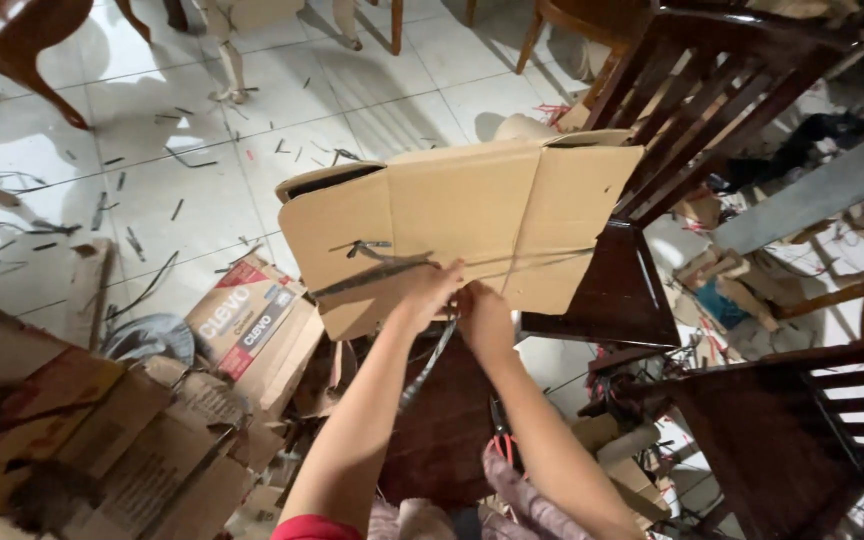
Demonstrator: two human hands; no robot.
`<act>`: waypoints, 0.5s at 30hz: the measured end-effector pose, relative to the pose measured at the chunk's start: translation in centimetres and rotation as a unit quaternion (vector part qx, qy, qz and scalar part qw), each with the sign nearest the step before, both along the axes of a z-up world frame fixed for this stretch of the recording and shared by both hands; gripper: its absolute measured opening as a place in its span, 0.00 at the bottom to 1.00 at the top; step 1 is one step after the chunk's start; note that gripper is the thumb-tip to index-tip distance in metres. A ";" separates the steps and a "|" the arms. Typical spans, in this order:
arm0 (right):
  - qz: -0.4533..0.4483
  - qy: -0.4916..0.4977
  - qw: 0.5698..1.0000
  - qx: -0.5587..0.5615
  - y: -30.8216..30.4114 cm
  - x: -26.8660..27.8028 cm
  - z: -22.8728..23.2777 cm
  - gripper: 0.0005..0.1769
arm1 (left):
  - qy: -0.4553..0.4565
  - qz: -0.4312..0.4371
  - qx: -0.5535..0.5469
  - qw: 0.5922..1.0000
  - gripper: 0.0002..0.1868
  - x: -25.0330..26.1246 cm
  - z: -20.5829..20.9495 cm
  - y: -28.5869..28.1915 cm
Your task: Wrapping the backrest of a wooden chair with protective cardboard and securing it with plastic strapping.
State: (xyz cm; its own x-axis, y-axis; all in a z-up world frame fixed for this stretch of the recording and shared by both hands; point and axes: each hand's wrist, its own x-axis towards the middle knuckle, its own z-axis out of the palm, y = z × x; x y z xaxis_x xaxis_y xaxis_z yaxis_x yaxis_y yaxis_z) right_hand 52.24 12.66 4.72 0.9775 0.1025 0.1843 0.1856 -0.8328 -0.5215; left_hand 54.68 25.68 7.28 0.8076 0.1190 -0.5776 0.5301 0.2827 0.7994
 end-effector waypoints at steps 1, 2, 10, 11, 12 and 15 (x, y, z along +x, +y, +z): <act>0.009 -0.028 0.999 -0.019 0.7 -0.2 0.1 0.06 | -0.036 -0.122 0.148 0.981 0.32 1.2 -2.3 -0.8; 0.019 -0.055 0.998 -0.037 1.5 -0.6 0.1 0.06 | -0.070 -0.238 0.292 0.924 0.38 2.4 -4.5 -1.6; -0.026 0.048 0.949 0.311 -4.0 3.1 -1.6 0.07 | -0.075 -0.215 0.335 0.914 0.28 0.5 0.8 -0.7; -0.096 0.112 0.821 0.551 -5.8 4.5 -1.2 0.06 | -0.053 -0.205 0.263 0.941 0.24 0.9 1.8 -0.3; -0.096 0.111 0.820 0.553 -7.1 5.8 0.9 0.06 | -0.054 -0.206 0.265 0.940 0.24 1.4 0.1 -0.5; -0.245 0.157 0.681 0.672 -11.2 9.7 4.0 0.09 | -0.096 -0.055 -0.062 0.992 0.19 2.5 -4.0 -1.0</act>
State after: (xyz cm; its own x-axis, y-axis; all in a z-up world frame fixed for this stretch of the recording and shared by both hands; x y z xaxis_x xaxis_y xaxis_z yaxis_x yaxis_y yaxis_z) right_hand 61.99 1.41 8.74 0.8462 -0.3054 -0.4367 -0.2393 0.5144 -0.8235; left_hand 57.13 24.68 3.24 0.9080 -0.0392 -0.4172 0.4054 0.3346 0.8507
